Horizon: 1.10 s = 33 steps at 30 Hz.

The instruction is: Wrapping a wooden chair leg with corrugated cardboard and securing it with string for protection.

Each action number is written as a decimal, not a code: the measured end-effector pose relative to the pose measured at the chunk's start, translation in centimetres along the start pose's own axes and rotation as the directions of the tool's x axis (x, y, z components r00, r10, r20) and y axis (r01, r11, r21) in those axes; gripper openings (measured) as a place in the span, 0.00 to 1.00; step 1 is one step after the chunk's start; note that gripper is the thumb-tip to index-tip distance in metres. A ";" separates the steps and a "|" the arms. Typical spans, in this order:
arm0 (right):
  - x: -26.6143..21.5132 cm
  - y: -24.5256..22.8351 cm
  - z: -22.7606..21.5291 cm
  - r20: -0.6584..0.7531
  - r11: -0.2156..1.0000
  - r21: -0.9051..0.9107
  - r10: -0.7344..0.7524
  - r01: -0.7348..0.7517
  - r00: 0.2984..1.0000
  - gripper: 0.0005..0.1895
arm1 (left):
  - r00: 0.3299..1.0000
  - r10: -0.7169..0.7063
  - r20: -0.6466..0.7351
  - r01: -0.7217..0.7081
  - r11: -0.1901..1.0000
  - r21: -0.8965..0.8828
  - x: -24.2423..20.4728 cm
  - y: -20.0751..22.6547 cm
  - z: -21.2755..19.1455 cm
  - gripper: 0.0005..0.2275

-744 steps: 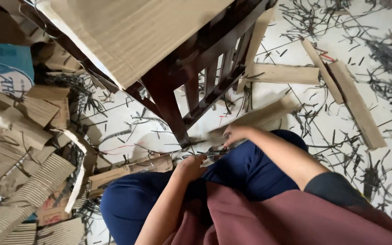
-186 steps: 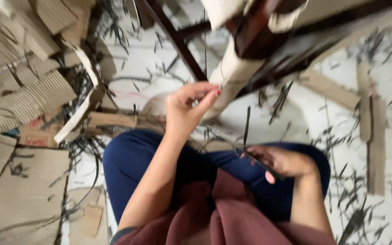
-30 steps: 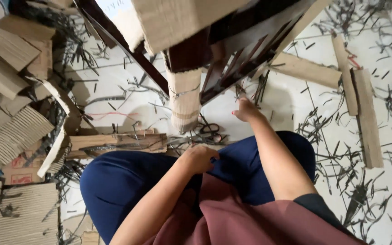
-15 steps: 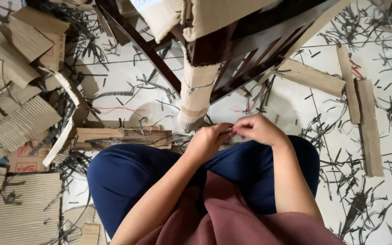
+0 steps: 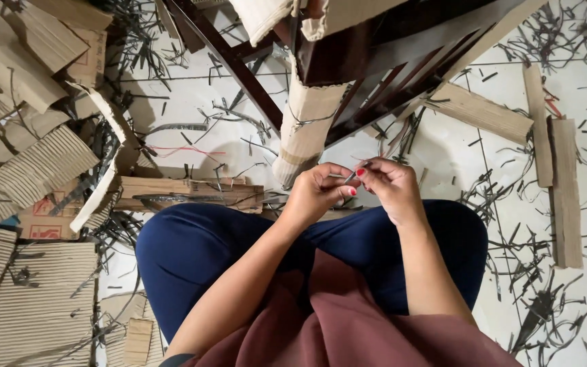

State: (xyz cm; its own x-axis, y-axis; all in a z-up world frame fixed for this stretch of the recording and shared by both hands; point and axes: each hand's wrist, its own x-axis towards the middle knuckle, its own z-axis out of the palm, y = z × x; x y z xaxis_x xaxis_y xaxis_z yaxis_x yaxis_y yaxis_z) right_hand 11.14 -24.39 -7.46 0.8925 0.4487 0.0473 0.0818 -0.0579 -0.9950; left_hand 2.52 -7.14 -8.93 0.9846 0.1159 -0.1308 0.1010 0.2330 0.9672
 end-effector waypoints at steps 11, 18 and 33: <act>-0.4 -1.7 0.3 0.039 0.929 -0.266 -0.256 0.257 0.966 0.05 | 0.992 0.082 -0.097 -0.084 0.996 -0.019 -0.7 2.0 -0.2 0.06; -1.1 -4.3 1.3 0.088 0.890 -0.381 -0.233 0.249 0.968 0.03 | 0.956 0.255 -0.147 -0.250 0.967 0.050 -1.3 3.9 0.0 0.07; -1.4 -2.4 1.7 0.028 0.977 -0.170 -0.129 0.132 0.991 0.05 | 0.967 0.224 -0.120 -0.228 0.973 -0.026 -0.8 2.3 -0.3 0.04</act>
State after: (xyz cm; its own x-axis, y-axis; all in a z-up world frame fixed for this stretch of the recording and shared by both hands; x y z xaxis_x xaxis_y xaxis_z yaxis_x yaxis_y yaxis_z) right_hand 8.90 -23.40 -5.28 0.8617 0.4771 0.1730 0.2731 -0.1485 -0.9505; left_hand 1.92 -6.41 -6.65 0.9579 0.2801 0.0639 -0.1303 0.2255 0.9655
